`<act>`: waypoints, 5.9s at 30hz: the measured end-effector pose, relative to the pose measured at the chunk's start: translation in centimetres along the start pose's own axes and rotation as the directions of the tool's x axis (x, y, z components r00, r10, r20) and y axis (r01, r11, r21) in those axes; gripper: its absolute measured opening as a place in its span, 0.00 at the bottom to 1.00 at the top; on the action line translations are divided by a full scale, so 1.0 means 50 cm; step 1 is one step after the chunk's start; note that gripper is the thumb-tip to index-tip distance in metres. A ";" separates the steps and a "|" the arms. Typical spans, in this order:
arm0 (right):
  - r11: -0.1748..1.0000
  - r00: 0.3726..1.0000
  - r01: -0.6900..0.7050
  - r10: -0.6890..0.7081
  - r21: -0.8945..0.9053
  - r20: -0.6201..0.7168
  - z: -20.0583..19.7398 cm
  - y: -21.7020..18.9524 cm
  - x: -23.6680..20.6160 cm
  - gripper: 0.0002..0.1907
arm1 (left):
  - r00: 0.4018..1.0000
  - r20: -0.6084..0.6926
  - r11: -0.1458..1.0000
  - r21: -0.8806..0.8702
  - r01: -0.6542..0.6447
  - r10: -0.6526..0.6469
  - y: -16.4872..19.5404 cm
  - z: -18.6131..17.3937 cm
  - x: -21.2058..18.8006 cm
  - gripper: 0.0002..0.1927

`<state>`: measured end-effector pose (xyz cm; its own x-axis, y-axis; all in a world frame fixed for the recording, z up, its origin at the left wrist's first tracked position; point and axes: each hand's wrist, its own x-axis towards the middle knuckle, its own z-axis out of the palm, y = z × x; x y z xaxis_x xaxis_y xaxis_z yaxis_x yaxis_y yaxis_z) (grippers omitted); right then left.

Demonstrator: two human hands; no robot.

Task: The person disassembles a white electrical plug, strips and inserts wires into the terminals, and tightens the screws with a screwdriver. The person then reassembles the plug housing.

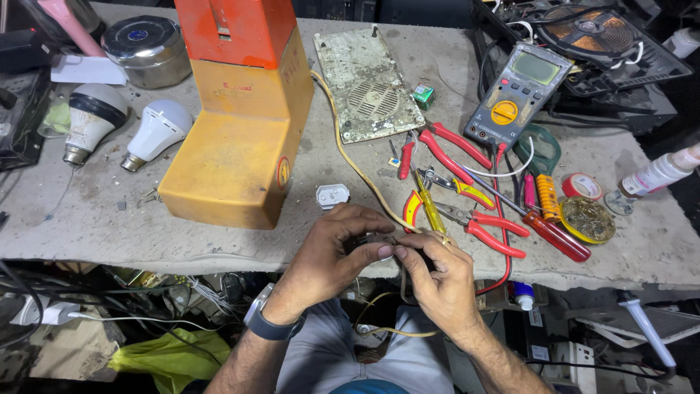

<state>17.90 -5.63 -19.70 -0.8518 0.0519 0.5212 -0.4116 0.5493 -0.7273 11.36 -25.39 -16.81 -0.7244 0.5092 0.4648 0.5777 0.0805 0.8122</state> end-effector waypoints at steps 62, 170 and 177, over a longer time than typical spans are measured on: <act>0.986 0.993 -0.078 0.063 0.149 0.102 -0.034 0.013 0.001 0.08 | 0.915 0.173 0.758 0.517 -0.398 0.363 0.030 -0.013 0.009 0.21; 0.931 0.929 0.295 -0.226 -0.217 0.294 -0.045 -0.129 0.075 0.12 | 0.989 0.014 0.468 -0.880 0.083 -0.149 -0.085 0.022 -0.056 0.25; 0.916 0.923 0.321 -0.245 -0.242 0.296 -0.042 -0.134 0.076 0.13 | 0.989 0.010 0.466 -0.881 0.079 -0.148 -0.088 0.022 -0.058 0.25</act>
<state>18.09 -7.37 -11.91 -0.7814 -0.3335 0.5274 -0.5715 0.7218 -0.3904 11.32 -26.28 -22.12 -0.7979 0.5004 0.3361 -0.1195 -0.6778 0.7255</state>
